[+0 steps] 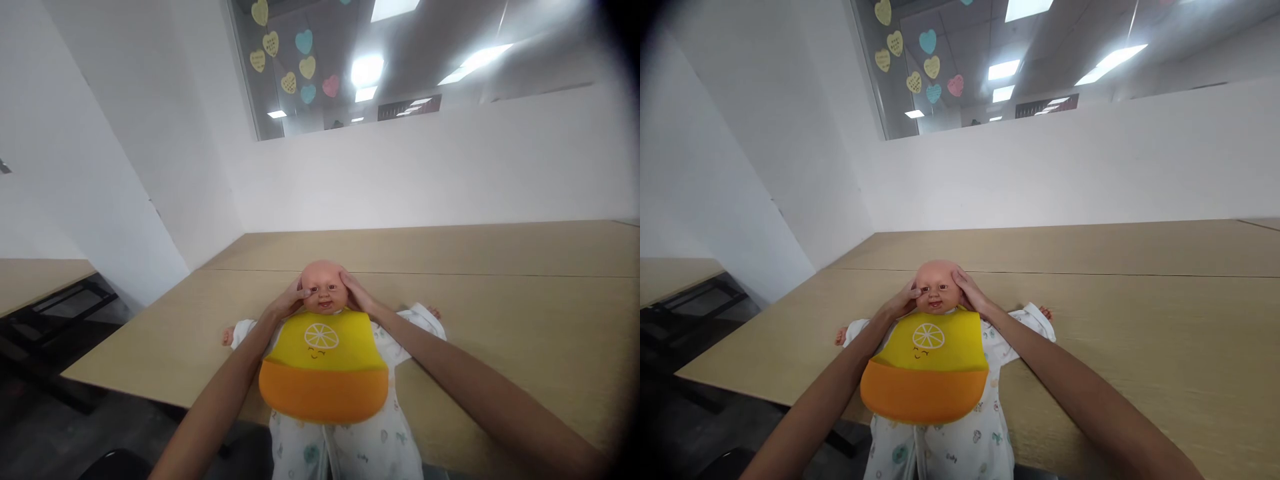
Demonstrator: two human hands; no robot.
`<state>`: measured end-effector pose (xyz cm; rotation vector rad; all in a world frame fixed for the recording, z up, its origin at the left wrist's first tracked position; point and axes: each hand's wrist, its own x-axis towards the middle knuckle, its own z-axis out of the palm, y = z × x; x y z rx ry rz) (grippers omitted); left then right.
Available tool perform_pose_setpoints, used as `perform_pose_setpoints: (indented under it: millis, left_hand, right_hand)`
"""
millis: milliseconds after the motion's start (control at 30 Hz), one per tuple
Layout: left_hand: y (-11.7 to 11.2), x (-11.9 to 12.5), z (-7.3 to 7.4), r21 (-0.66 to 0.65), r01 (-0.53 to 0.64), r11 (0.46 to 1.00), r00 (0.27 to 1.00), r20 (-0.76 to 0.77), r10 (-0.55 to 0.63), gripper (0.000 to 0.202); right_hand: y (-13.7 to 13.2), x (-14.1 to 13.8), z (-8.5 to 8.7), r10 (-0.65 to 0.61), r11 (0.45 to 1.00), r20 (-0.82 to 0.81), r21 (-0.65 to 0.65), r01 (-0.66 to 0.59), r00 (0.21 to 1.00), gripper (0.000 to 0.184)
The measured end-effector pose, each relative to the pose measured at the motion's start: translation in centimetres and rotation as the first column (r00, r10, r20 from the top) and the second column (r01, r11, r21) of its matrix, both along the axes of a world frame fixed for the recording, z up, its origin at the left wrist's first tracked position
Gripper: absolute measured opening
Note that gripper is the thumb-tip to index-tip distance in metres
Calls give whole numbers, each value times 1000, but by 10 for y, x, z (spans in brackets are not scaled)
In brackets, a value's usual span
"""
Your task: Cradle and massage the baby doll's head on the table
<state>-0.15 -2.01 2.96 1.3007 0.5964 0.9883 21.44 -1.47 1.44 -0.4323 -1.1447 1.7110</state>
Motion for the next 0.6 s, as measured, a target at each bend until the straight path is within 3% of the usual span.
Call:
perform_pose_setpoints:
  millis: [333, 600]
  left_hand:
    - [1, -3, -6, 39, 8, 999, 999, 40, -9, 92]
    - [14, -2, -22, -24, -7, 1000, 996, 92, 9, 71]
  right_hand:
    - [14, -3, -8, 40, 998, -27, -41, -41, 999, 68]
    - [27, -8, -20, -195, 975, 19, -104, 196, 981, 48]
